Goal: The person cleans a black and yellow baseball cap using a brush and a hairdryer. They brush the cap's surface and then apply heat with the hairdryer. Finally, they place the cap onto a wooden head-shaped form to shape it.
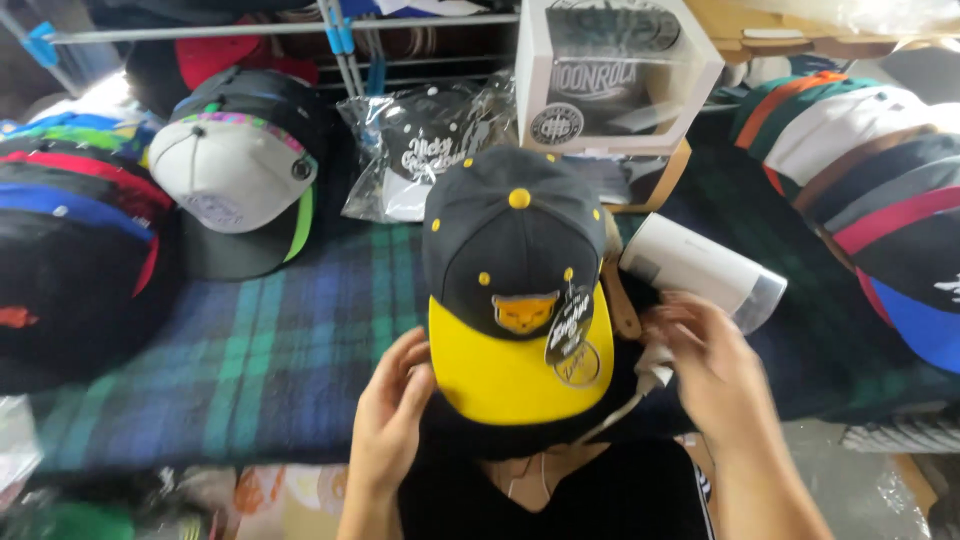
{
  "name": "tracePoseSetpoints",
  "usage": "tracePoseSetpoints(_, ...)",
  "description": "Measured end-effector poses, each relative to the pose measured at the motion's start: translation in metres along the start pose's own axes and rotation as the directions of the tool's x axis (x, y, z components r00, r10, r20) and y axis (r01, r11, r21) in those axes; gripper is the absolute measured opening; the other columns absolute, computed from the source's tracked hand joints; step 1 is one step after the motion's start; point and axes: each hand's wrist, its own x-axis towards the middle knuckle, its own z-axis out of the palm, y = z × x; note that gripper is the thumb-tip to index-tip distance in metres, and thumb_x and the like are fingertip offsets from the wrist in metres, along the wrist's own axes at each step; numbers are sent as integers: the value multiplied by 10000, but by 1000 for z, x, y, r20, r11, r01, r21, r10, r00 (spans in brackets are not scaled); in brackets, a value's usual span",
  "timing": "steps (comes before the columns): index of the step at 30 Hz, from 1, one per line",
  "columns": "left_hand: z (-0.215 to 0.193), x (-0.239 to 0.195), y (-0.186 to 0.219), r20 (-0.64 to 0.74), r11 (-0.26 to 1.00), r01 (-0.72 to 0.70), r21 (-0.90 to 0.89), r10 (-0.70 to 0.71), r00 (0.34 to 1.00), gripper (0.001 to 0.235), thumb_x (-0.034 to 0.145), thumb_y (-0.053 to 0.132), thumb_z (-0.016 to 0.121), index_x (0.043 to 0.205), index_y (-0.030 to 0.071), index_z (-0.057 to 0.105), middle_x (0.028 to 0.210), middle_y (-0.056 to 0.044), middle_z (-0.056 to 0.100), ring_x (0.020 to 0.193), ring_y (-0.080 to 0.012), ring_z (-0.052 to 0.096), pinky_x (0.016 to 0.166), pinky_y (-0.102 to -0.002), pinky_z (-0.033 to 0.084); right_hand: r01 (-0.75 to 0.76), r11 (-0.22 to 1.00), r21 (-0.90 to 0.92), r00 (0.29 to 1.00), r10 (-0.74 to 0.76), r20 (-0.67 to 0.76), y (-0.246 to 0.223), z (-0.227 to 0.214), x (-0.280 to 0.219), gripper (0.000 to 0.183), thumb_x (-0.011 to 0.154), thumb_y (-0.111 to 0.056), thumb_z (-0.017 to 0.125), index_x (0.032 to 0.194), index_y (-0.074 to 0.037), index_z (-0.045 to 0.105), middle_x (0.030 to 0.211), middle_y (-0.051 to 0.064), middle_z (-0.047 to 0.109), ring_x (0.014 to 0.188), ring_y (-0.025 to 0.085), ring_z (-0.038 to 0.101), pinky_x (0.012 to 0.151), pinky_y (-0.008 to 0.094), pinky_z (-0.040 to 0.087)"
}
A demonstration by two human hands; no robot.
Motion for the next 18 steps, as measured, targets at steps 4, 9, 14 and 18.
tracePoseSetpoints(4,18,15,10,-125,991,117,58,-109,986,360,997,245,541,1259,30,663,1084,-67,737,934,-131,690,803,-283,584,-18,884,468,994,-36,107,-16,63,9,377,1016,-238,533,1382,-151,555,1196,99,672,1078,191,643,862,292,519)
tracePoseSetpoints(9,39,38,-3,-194,966,197,-167,-228,954,416,1033,360,614,1165,-5,764,998,-138,745,828,-190,659,747,-375,624,-293,574,765,956,201,215,-17,90,-3,504,1047,-407,605,1169,79,659,951,276,686,816,416,722,699,568,613)
tracePoseSetpoints(14,54,28,20,-213,923,232,-307,-304,929,421,1044,352,585,996,-37,742,756,-186,703,600,-283,696,526,-391,620,-287,343,894,950,221,220,-9,99,-9,481,1055,-367,623,1079,113,614,877,245,632,763,408,713,692,555,602)
tracePoseSetpoints(18,53,20,16,-167,918,251,-309,-311,936,465,1057,399,540,975,-15,734,786,-176,688,635,-282,689,531,-387,601,-350,200,915,923,239,301,-17,92,-16,460,1032,-416,642,1058,43,642,926,233,662,802,428,726,734,558,608)
